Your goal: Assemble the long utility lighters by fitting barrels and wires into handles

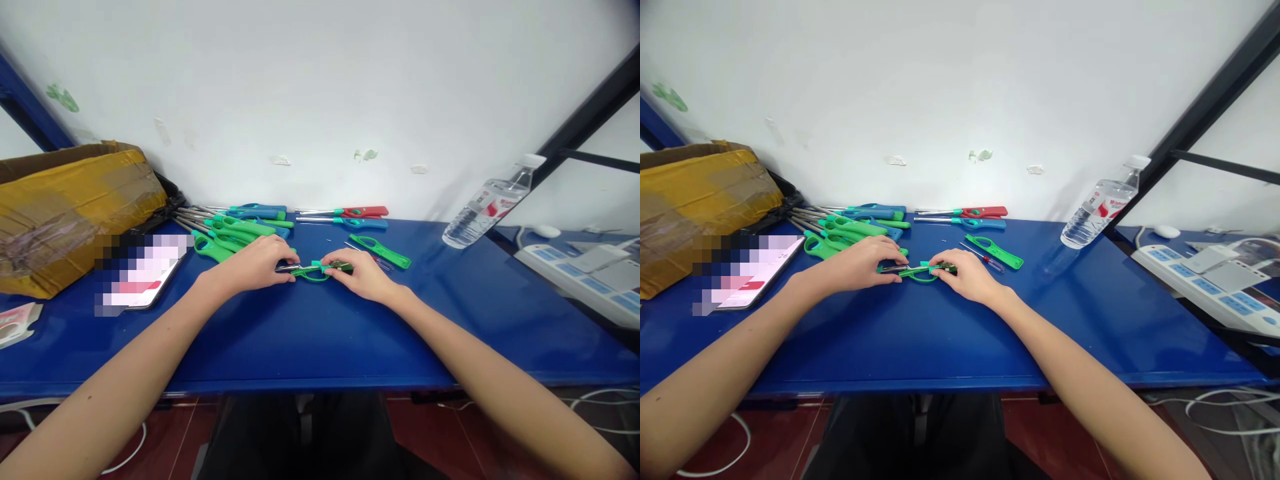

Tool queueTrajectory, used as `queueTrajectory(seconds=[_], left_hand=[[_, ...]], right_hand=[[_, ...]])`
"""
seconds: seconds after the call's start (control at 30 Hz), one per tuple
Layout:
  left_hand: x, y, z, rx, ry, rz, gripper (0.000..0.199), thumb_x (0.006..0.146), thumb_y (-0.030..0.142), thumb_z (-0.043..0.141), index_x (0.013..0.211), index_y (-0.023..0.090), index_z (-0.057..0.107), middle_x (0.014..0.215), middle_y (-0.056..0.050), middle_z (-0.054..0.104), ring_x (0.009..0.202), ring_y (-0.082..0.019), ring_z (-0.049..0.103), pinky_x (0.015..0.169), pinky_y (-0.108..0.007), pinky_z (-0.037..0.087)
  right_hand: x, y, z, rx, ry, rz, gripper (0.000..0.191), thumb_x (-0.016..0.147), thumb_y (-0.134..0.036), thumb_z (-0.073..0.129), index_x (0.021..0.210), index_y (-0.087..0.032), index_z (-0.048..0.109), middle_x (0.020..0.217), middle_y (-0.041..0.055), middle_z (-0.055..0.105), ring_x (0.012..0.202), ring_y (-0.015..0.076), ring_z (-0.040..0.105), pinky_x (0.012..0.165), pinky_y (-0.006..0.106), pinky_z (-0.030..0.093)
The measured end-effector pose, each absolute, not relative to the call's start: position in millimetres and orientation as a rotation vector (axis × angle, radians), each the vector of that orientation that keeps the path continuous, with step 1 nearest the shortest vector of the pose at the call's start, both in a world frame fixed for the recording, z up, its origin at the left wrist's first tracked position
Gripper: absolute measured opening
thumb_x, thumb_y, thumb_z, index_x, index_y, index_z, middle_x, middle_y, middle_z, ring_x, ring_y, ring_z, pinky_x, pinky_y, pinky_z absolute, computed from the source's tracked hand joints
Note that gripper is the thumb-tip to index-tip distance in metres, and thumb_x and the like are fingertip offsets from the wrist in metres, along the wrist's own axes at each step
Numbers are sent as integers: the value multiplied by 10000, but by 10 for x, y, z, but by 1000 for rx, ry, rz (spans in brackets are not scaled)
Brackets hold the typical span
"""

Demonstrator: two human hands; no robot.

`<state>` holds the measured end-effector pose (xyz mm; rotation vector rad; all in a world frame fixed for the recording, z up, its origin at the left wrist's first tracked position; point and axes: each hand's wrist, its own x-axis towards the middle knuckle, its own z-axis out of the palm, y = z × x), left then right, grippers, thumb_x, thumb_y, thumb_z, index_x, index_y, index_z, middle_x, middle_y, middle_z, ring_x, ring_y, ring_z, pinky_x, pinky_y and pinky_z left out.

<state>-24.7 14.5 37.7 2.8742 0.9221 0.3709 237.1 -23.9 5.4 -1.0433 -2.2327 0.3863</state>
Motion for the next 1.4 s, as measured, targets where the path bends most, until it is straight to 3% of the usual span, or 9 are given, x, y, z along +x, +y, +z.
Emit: queueTrajectory(seconds=[0.2, 0.37, 0.53, 0.87, 1.17, 1.4], left_hand=[[-251, 121, 366, 2846, 864, 413, 187, 883, 251, 636, 1025, 240, 758, 995, -55, 752, 1061, -247, 636, 894, -346, 484], [-210, 105, 355, 2908, 839, 439, 230, 897, 171, 584, 1016, 237, 769, 951, -56, 754, 954, -236, 657, 853, -347, 484], [-191, 97, 353, 2950, 874, 432, 224, 892, 150, 611, 1019, 230, 777, 900, -53, 751, 862, -226, 657, 777, -322, 467], [-169, 71, 365, 2974, 910, 392, 167, 887, 206, 677, 1009, 238, 788, 837, -63, 735, 884, -239, 635, 770, -322, 466], [-225, 69, 363, 2999, 883, 375, 251, 939, 175, 562, 1047, 254, 775, 908, -53, 737, 932, -206, 643, 803, -293, 484], [-166, 45, 384, 2949, 1004, 316, 208, 914, 168, 637, 1048, 236, 780, 866, -48, 744, 925, -228, 625, 778, -308, 469]], right_hand=[[2380, -234, 42, -1059, -2231, 358, 161, 921, -249, 621, 1035, -221, 731, 1037, 64, 760, 920, 213, 696, 835, 379, 573], [2369, -238, 8, -1076, -2219, 319, 147, 910, -246, 644, 1026, -220, 730, 1015, 65, 761, 906, 219, 687, 827, 392, 565], [2357, -240, -25, -1077, -2202, 304, 144, 911, -238, 648, 1032, -210, 721, 1017, 64, 757, 905, 218, 675, 831, 392, 554], [2349, -248, -18, -1087, -2200, 314, 149, 913, -238, 644, 1036, -204, 721, 1025, 70, 755, 908, 224, 669, 834, 402, 550], [2354, -254, -18, -1071, -2196, 318, 147, 906, -230, 656, 1032, -205, 725, 1016, 59, 759, 913, 216, 673, 840, 386, 551], [2349, -262, -1, -1077, -2194, 335, 147, 900, -233, 662, 1026, -221, 739, 1013, 63, 762, 917, 226, 680, 828, 392, 561]])
